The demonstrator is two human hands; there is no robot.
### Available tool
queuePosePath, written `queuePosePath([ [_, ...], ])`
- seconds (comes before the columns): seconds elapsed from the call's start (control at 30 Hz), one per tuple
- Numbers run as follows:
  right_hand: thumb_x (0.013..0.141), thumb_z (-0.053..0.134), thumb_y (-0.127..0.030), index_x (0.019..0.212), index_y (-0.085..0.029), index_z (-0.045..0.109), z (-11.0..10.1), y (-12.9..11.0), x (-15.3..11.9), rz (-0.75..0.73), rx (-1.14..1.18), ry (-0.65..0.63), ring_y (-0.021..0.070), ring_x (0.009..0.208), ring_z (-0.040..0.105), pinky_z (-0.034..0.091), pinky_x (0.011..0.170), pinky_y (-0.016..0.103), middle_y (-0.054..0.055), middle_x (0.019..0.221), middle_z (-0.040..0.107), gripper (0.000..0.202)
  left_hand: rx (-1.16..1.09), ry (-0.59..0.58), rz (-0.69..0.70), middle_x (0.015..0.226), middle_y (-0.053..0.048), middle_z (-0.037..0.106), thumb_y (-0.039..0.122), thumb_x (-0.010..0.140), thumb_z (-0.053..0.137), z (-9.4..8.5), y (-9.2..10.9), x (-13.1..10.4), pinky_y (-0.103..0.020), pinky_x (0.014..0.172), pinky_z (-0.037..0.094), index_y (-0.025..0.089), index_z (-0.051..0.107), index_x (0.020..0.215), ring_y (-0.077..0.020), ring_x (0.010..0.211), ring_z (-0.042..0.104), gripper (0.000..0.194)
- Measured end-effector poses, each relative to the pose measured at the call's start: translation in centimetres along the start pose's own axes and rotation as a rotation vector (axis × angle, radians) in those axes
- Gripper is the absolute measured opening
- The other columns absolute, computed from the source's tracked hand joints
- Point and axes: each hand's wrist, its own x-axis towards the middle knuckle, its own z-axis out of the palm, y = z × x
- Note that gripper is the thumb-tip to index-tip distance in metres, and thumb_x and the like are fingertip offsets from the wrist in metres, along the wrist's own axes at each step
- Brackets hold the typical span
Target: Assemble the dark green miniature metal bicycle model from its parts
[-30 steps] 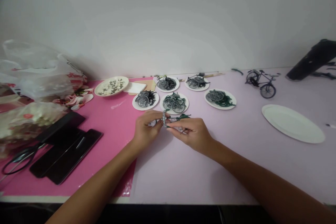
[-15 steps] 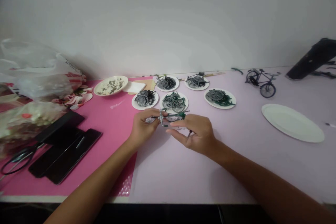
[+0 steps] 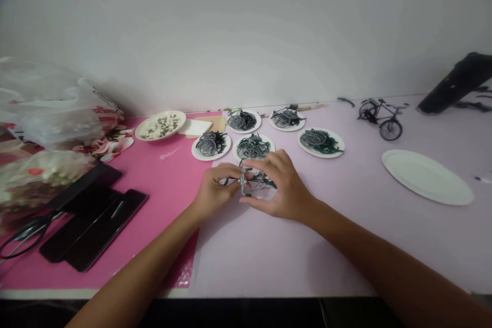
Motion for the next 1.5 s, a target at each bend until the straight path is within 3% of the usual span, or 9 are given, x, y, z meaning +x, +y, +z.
queuePosePath([
  [0.47, 0.081, 0.078, -0.024, 0.12, -0.024, 0.06, -0.2, -0.5, 0.4, -0.028, 0.06, -0.049, 0.0242, 0.083, 0.051, 0.043, 0.078, 0.039, 0.003, 0.089, 0.061, 0.043, -0.087, -0.113, -0.069, 0.092, -0.009, 0.082, 0.008, 0.082, 0.074, -0.1, -0.2, 0.0, -0.03, 0.08, 0.06, 0.02, 0.084, 0.084, -0.0204, 0.084, 0.076, 0.015],
  [0.6, 0.083, 0.08, -0.029, 0.125, -0.024, 0.059, -0.2, -0.5, 0.3, -0.028, 0.06, -0.047, 0.0246, 0.083, 0.052, 0.043, 0.078, 0.04, 0.004, 0.09, 0.06, 0.047, -0.096, -0.103, -0.058, 0.093, -0.009, 0.082, 0.009, 0.083, 0.074, -0.2, 0.0, 0.0, -0.03, 0.082, 0.06, 0.02, 0.082, 0.081, -0.0207, 0.087, 0.077, 0.013],
  [0.73, 0.082, 0.085, -0.04, 0.138, -0.023, 0.052, -0.3, -0.3, 0.2, 0.009, 0.053, -0.024, 0.0253, 0.084, 0.052, 0.044, 0.074, 0.039, 0.007, 0.097, 0.061, 0.067, -0.077, -0.048, -0.077, 0.095, -0.009, 0.082, 0.014, 0.084, 0.074, -0.2, 0.0, 0.2, -0.032, 0.085, 0.06, 0.019, 0.081, 0.08, -0.0217, 0.09, 0.077, 0.01],
  [0.9, 0.079, 0.089, -0.042, 0.118, -0.025, 0.057, -0.1, 0.2, 0.0, 0.02, 0.09, 0.083, 0.0222, 0.077, 0.049, 0.042, 0.067, 0.035, 0.004, 0.09, 0.059, 0.054, -0.094, 0.015, -0.113, 0.095, -0.01, 0.082, 0.024, 0.085, 0.076, -0.4, -0.1, 0.3, -0.034, 0.086, 0.06, 0.018, 0.078, 0.08, -0.0226, 0.09, 0.076, 0.008],
  [1.0, 0.082, 0.086, -0.037, 0.111, -0.024, 0.06, 0.2, 0.5, -0.1, 0.066, 0.105, 0.096, 0.0219, 0.078, 0.05, 0.042, 0.066, 0.034, 0.003, 0.087, 0.059, 0.041, -0.153, 0.028, -0.189, 0.094, -0.011, 0.081, 0.031, 0.083, 0.081, -0.5, -0.2, 0.4, -0.035, 0.087, 0.06, 0.017, 0.077, 0.083, -0.0233, 0.091, 0.076, 0.015],
  [1.13, 0.096, 0.069, -0.026, 0.095, -0.023, 0.066, 0.4, 0.8, 0.0, 0.157, 0.191, 0.068, 0.0199, 0.076, 0.052, 0.041, 0.067, 0.033, 0.002, 0.079, 0.058, 0.004, -0.213, 0.011, -0.282, 0.095, -0.011, 0.081, 0.038, 0.079, 0.084, -0.4, -0.3, 0.6, -0.034, 0.083, 0.06, 0.016, 0.078, 0.087, -0.0232, 0.089, 0.075, 0.025],
  [1.27, 0.099, 0.064, -0.029, 0.086, -0.021, 0.068, 0.7, 0.9, -0.1, 0.326, 0.284, 0.054, 0.0164, 0.069, 0.053, 0.039, 0.061, 0.03, 0.001, 0.076, 0.06, 0.016, -0.183, -0.013, -0.32, 0.096, -0.011, 0.081, 0.04, 0.08, 0.083, -0.3, -0.2, 0.7, -0.034, 0.08, 0.06, 0.015, 0.077, 0.091, -0.0224, 0.087, 0.074, 0.028],
  [1.4, 0.097, 0.067, -0.036, 0.082, -0.02, 0.067, 1.1, 1.0, -0.2, 0.501, 0.32, 0.086, 0.0127, 0.057, 0.046, 0.035, 0.053, 0.028, -0.002, 0.067, 0.057, 0.022, 0.006, 0.008, -0.328, 0.095, -0.011, 0.08, 0.041, 0.083, 0.079, -0.2, -0.1, 0.5, -0.037, 0.084, 0.06, 0.015, 0.077, 0.104, -0.0231, 0.087, 0.075, 0.033],
  [1.5, 0.096, 0.067, -0.04, 0.078, -0.02, 0.066, 1.3, 1.0, -0.4, 0.557, 0.304, 0.126, 0.0116, 0.053, 0.039, 0.031, 0.05, 0.027, -0.004, 0.06, 0.05, 0.027, 0.223, 0.087, -0.206, 0.107, -0.013, 0.08, 0.041, 0.081, 0.081, 0.1, 0.2, 0.1, -0.04, 0.089, 0.061, 0.015, 0.075, 0.12, -0.0274, 0.098, 0.076, 0.047],
])
